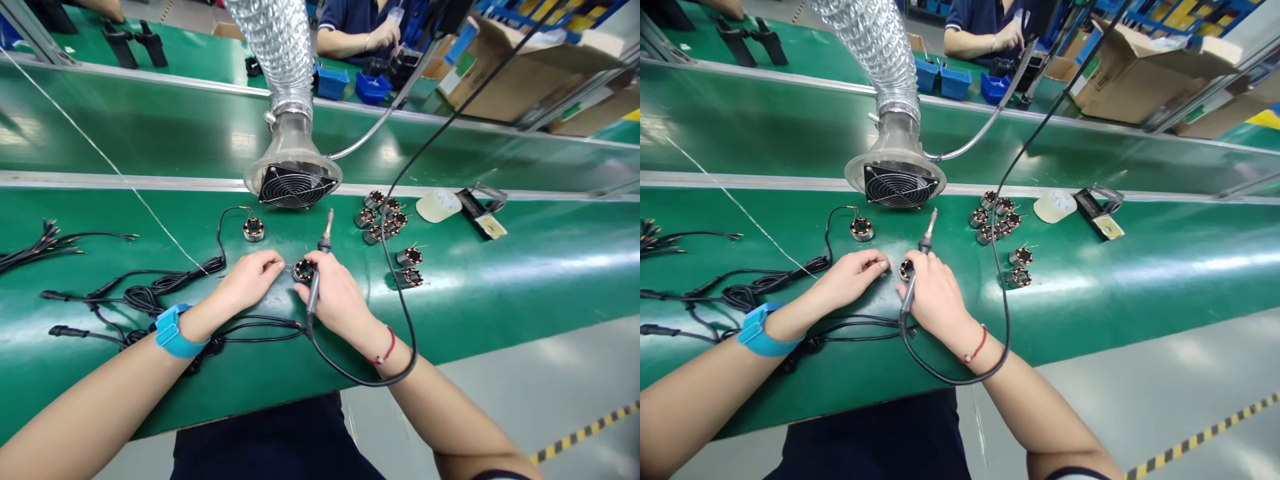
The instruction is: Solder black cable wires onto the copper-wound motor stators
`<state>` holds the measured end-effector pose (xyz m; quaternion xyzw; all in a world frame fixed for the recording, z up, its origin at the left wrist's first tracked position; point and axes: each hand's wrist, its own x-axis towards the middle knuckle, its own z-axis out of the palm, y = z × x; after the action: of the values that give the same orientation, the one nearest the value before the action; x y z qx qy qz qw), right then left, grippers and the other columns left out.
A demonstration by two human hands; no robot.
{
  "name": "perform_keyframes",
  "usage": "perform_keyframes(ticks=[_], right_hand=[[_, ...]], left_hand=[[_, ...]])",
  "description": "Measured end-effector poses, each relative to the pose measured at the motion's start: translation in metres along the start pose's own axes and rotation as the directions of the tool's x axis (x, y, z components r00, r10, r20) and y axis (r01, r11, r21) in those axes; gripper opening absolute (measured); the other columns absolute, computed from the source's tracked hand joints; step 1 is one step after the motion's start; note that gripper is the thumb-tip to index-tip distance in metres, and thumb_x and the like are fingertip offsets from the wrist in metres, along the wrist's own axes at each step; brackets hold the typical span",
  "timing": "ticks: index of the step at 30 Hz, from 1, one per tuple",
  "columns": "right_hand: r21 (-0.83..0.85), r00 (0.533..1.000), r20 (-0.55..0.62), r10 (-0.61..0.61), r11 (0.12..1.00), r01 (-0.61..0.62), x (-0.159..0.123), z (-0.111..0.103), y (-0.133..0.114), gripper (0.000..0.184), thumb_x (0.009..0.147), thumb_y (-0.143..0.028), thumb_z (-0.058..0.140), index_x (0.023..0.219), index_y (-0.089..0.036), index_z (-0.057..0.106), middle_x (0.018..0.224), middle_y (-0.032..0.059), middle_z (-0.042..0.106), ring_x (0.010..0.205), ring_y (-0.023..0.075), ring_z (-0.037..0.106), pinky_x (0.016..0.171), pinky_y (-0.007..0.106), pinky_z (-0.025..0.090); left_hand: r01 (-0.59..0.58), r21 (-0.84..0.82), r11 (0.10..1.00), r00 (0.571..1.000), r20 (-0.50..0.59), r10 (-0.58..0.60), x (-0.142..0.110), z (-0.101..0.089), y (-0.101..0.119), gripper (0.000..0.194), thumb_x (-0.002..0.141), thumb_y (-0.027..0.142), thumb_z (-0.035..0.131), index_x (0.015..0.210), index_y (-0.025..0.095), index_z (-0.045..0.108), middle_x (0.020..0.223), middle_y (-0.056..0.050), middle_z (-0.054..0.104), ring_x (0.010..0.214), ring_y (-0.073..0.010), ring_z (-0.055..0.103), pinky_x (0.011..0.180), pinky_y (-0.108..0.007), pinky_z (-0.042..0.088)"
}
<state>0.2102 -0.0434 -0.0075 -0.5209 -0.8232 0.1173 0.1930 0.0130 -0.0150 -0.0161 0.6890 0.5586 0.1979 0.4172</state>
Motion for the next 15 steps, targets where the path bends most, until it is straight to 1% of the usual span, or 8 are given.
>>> perform_keyframes(ticks=[2,5,6,8,10,11,13,15], right_hand=[[0.034,1.0,0.006,0.001,0.999,-0.001,0.003,0.01,-0.002,0.041,0.084,-0.023,0.066,0.12,-0.015,0.047,0.107,0.0152,0.062,0.099,0.031,0.062,0.082,0.048,0.056],[0.081,0.998,-0.018,-0.057,0.995,0.059,0.002,0.017,0.001,0.035,0.085,-0.019,0.063,0.117,-0.016,0.048,0.103,0.0135,0.063,0.096,0.0293,0.062,0.083,0.048,0.056],[0.1,0.996,-0.022,-0.081,0.991,0.083,0.0,0.017,0.003,0.034,0.085,-0.019,0.062,0.116,-0.017,0.048,0.102,0.0126,0.063,0.095,0.0287,0.062,0.083,0.048,0.056],[0.147,0.994,-0.03,-0.108,0.983,0.111,-0.005,0.016,0.009,0.035,0.085,-0.018,0.061,0.117,-0.019,0.046,0.103,0.0113,0.063,0.096,0.0279,0.063,0.082,0.047,0.057],[0.201,0.993,-0.034,-0.112,0.973,0.116,-0.009,0.014,0.015,0.038,0.086,-0.017,0.062,0.119,-0.021,0.044,0.105,0.0102,0.064,0.098,0.0274,0.064,0.082,0.045,0.057],[0.226,0.993,-0.03,-0.112,0.967,0.116,-0.011,0.013,0.017,0.039,0.086,-0.017,0.062,0.119,-0.022,0.043,0.106,0.0098,0.064,0.099,0.0271,0.064,0.082,0.045,0.057],[0.265,0.992,-0.017,-0.123,0.956,0.123,-0.013,0.012,0.021,0.04,0.086,-0.018,0.063,0.12,-0.023,0.042,0.107,0.0091,0.064,0.1,0.0267,0.065,0.083,0.045,0.057],[0.292,0.99,-0.006,-0.142,0.946,0.138,-0.013,0.012,0.022,0.04,0.087,-0.018,0.063,0.121,-0.023,0.042,0.108,0.0088,0.063,0.101,0.0265,0.064,0.083,0.045,0.057]], left_hand=[[0.003,0.014,1.0,1.0,-0.022,-0.003,0.001,0.0,-0.001,0.027,0.088,0.036,0.045,0.078,0.017,0.063,0.073,-0.001,0.064,0.069,-0.0166,0.055,0.067,-0.029,0.04],[0.016,0.012,1.0,1.0,-0.021,-0.016,0.002,-0.002,-0.003,0.021,0.084,0.03,0.046,0.076,0.018,0.062,0.082,-0.003,0.068,0.078,-0.0186,0.06,0.075,-0.031,0.044],[0.02,0.003,1.0,1.0,-0.001,-0.02,0.002,-0.003,-0.004,0.02,0.083,0.029,0.047,0.076,0.018,0.062,0.085,-0.004,0.069,0.081,-0.0191,0.061,0.078,-0.032,0.044],[0.023,-0.039,0.999,0.997,0.08,-0.02,0.001,-0.006,-0.004,0.02,0.082,0.028,0.047,0.077,0.017,0.064,0.087,-0.004,0.069,0.083,-0.0191,0.062,0.081,-0.033,0.045],[0.014,-0.118,0.993,0.987,0.163,0.006,0.001,-0.01,-0.002,0.02,0.082,0.03,0.049,0.078,0.018,0.065,0.085,-0.003,0.069,0.082,-0.0182,0.061,0.08,-0.032,0.045],[0.013,-0.169,0.986,0.985,0.171,0.016,0.0,-0.013,0.0,0.019,0.081,0.031,0.051,0.077,0.017,0.064,0.083,-0.003,0.068,0.08,-0.0173,0.06,0.078,-0.031,0.045],[0.036,-0.284,0.958,0.995,0.096,-0.009,0.001,-0.019,0.004,0.016,0.079,0.03,0.054,0.074,0.017,0.062,0.075,0.0,0.064,0.07,-0.014,0.055,0.069,-0.027,0.043],[0.077,-0.382,0.921,0.995,-0.026,-0.094,0.002,-0.022,0.008,0.014,0.078,0.031,0.056,0.076,0.017,0.059,0.065,0.003,0.056,0.057,-0.0105,0.045,0.058,-0.024,0.036]])
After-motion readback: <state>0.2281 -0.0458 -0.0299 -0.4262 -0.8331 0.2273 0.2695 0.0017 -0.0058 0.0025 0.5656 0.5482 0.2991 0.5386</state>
